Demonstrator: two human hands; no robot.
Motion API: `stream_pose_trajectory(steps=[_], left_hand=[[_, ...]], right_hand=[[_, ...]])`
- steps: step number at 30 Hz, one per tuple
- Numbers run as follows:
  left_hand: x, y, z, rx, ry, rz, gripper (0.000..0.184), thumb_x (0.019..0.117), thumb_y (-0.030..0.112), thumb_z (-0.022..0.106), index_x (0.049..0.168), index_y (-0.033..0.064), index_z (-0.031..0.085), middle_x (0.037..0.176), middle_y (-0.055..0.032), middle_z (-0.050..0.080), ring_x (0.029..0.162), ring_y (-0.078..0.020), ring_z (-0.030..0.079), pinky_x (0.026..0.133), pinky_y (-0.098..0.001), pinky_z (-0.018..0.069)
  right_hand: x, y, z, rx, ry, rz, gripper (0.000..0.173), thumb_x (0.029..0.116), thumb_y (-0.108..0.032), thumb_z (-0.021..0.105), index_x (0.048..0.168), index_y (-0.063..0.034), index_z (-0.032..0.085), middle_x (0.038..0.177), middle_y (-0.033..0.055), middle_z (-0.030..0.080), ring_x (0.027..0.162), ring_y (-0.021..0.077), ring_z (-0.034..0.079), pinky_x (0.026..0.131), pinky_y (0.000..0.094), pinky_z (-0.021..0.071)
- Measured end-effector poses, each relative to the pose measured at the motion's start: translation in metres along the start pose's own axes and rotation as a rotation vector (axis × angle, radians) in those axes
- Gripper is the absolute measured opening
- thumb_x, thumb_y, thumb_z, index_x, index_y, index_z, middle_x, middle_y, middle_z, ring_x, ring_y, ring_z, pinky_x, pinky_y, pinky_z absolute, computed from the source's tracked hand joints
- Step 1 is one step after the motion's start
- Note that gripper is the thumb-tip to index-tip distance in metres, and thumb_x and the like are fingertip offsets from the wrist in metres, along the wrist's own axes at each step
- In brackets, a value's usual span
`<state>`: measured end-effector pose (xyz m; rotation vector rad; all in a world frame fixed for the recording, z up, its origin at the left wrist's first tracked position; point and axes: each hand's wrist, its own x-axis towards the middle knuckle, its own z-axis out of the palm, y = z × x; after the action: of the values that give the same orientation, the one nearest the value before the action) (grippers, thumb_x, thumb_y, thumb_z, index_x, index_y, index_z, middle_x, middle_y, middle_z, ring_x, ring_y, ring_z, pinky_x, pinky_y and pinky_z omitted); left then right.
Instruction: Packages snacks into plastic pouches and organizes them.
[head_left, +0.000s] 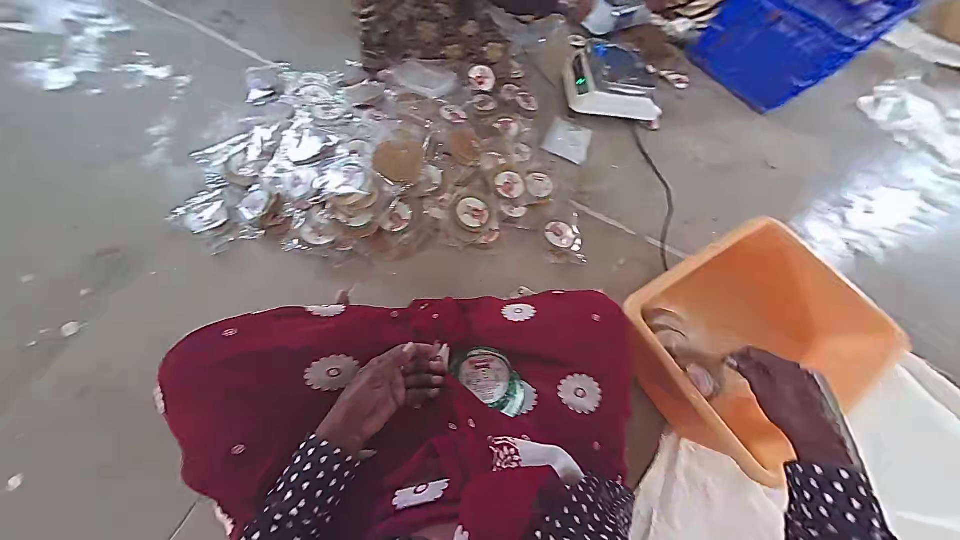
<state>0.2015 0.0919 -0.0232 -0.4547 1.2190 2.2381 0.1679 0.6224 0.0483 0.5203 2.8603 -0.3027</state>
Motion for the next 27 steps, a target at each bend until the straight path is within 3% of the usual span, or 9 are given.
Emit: stream_pose_trajectory(steps=[2,6,10,13,15,17,22,25,27], left_hand=[[0.002,0.013,0.0,0.091,0.032,0.025,0.04,0.1108,0.023,0.032,0.128,-0.0012,0.058,0.109,-0.0165,0.072,0.096,-0.0279,0.072,0.086,-0.0448,0.0606],[0.008,0.048,-0.006,0.184,0.118,0.125,0.031,0.11,0.018,0.039,0.126,-0.0018,0.058,0.106,-0.0153,0.072,0.092,-0.0259,0.073,0.084,-0.0422,0.0615],[0.031,0.06,-0.016,0.014,0.244,0.185,0.032,0.1107,0.017,0.038,0.119,-0.0045,0.06,0.099,-0.0182,0.073,0.086,-0.0283,0.074,0.08,-0.0434,0.0632],[0.049,0.052,-0.022,-0.092,0.316,0.118,0.029,0.1105,0.015,0.039,0.12,-0.0052,0.056,0.097,-0.0175,0.071,0.082,-0.0272,0.074,0.077,-0.0419,0.0631],[0.053,0.052,-0.022,-0.109,0.303,0.107,0.027,0.11,0.014,0.041,0.122,-0.0056,0.055,0.098,-0.0187,0.071,0.083,-0.0282,0.074,0.077,-0.0428,0.0632],[0.054,0.054,-0.021,-0.102,0.299,0.108,0.026,0.1098,0.013,0.041,0.122,-0.0054,0.054,0.097,-0.0181,0.072,0.082,-0.0275,0.074,0.076,-0.042,0.0633],[0.06,0.052,-0.023,-0.05,0.276,0.117,0.025,0.1081,0.01,0.044,0.127,-0.0042,0.052,0.099,-0.0176,0.071,0.081,-0.0264,0.073,0.074,-0.0402,0.063],[0.064,0.052,-0.024,-0.044,0.279,0.125,0.025,0.1074,0.008,0.045,0.127,-0.0043,0.053,0.1,-0.0189,0.071,0.082,-0.0276,0.073,0.073,-0.041,0.0633],[0.066,0.051,-0.024,-0.045,0.274,0.136,0.023,0.1068,0.008,0.046,0.126,-0.0042,0.054,0.099,-0.0189,0.071,0.081,-0.0278,0.073,0.072,-0.0408,0.0637]], right_hand=[[0.021,0.03,0.032,0.021,0.037,-0.156,0.02,0.1023,-0.014,0.061,0.106,0.0008,0.073,0.1,0.0299,0.07,0.098,0.0512,0.066,0.089,0.0757,0.043],[0.043,-0.006,0.02,0.138,0.181,-0.176,0.026,0.1007,-0.015,0.062,0.115,0.0045,0.069,0.109,0.0321,0.068,0.104,0.0522,0.064,0.093,0.0753,0.0435],[0.079,-0.114,0.009,0.337,0.287,-0.386,0.028,0.1031,-0.017,0.061,0.119,0.0054,0.068,0.112,0.0291,0.069,0.104,0.0446,0.067,0.093,0.0662,0.0498],[0.128,-0.213,0.053,0.465,0.054,-0.482,0.026,0.1012,-0.015,0.064,0.12,0.0032,0.069,0.115,0.0222,0.071,0.105,0.0347,0.069,0.096,0.057,0.0525],[0.161,-0.273,0.097,0.589,-0.217,-0.334,0.034,0.1019,-0.021,0.065,0.126,0.0026,0.065,0.118,0.0204,0.07,0.102,0.0302,0.071,0.091,0.0497,0.0574],[0.185,-0.321,0.134,0.69,-0.37,-0.1,0.05,0.1005,-0.033,0.068,0.133,0.0041,0.059,0.123,0.0251,0.066,0.102,0.0347,0.069,0.089,0.0511,0.0564],[0.225,-0.382,0.176,0.579,-0.036,0.077,0.089,0.0849,-0.05,0.08,0.141,0.0109,0.047,0.133,0.033,0.058,0.125,0.0453,0.058,0.104,0.0607,0.0466],[0.228,-0.4,0.184,0.528,0.043,0.171,0.094,0.0822,-0.041,0.084,0.148,0.0068,0.038,0.135,0.0324,0.057,0.127,0.0464,0.056,0.103,0.0606,0.0465],[0.229,-0.404,0.186,0.574,0.079,0.19,0.09,0.0798,-0.033,0.087,0.147,0.0041,0.041,0.136,0.0306,0.057,0.127,0.0449,0.056,0.102,0.0603,0.0472]])
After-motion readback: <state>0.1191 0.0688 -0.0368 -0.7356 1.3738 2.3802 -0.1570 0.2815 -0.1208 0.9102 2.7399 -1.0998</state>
